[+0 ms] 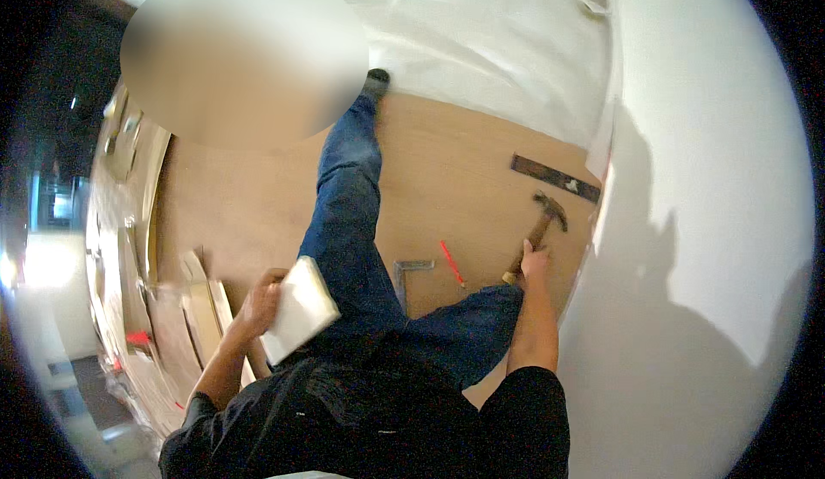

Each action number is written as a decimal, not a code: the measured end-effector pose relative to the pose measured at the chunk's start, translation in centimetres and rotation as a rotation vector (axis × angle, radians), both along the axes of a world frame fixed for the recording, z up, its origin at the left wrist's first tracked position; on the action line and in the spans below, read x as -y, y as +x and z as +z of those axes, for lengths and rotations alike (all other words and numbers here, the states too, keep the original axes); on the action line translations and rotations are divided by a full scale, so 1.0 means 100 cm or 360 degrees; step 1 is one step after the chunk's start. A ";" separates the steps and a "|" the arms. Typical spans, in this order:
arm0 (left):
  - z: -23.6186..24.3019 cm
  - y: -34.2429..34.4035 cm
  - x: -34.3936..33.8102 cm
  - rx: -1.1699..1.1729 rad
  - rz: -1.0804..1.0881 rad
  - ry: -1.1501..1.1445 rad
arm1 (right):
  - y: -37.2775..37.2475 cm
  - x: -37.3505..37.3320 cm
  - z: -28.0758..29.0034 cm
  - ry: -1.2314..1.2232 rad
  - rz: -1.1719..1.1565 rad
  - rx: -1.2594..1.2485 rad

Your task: The person installs laminate flooring by placing planks on underlayment foam and securing them using a hammer and a tapping block. They use a utility knife and tape to cut and join sections of the underlayment foam.

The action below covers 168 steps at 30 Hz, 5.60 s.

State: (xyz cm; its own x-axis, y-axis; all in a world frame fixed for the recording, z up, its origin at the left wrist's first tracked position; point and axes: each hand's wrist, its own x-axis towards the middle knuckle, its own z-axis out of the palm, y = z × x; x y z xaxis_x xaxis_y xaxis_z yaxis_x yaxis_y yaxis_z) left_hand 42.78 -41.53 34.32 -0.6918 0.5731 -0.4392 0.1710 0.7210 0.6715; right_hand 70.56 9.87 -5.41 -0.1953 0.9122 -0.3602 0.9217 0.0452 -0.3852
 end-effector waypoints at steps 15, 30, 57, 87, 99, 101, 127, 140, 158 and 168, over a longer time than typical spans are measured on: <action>-0.023 0.089 0.136 0.0001 0.0777 -0.0630 | -0.006 0.059 -0.018 -0.0027 0.0439 0.0518; -0.026 0.158 0.255 0.0525 0.1514 0.0247 | 0.004 0.018 -0.001 -0.0350 0.0442 0.0040; -0.295 -0.046 0.439 -0.0338 0.0542 -0.0912 | -0.118 0.205 0.070 0.0050 0.2567 0.0960; -0.219 -0.332 0.402 -0.0115 0.0573 -0.0789 | -0.247 0.095 0.268 0.0265 0.1660 0.0146; -0.271 -0.427 0.449 0.0027 0.1462 -0.1007 | -0.201 0.123 0.331 0.0337 0.0919 0.1069; -0.305 -0.399 0.481 0.0089 0.1293 -0.1013 | -0.179 0.104 0.316 0.0395 0.1049 0.1148; -0.131 -0.162 0.485 -0.0204 0.1438 -0.0272 | -0.420 0.126 0.287 0.0710 0.1061 0.0150; 0.223 -0.361 0.223 -0.1331 0.1047 0.0190 | -0.459 0.099 0.312 0.0459 0.0935 -0.0795; 0.390 -0.572 0.026 -0.1512 0.0818 0.2142 | -0.608 0.003 0.654 0.0631 0.1660 -0.1738; 0.217 -0.674 -0.250 0.0576 -0.0204 0.3302 | -0.817 0.126 0.645 -0.0721 0.1957 -0.1102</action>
State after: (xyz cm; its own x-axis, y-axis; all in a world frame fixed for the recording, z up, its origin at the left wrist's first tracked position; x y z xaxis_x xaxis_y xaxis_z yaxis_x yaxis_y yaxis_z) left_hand -24.67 -16.49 56.03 -0.6692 0.3077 0.6764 -0.1434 -0.9466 0.2887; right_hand -11.13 -2.76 59.13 -0.9908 -0.1106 -0.0776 0.0269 0.4014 -0.9155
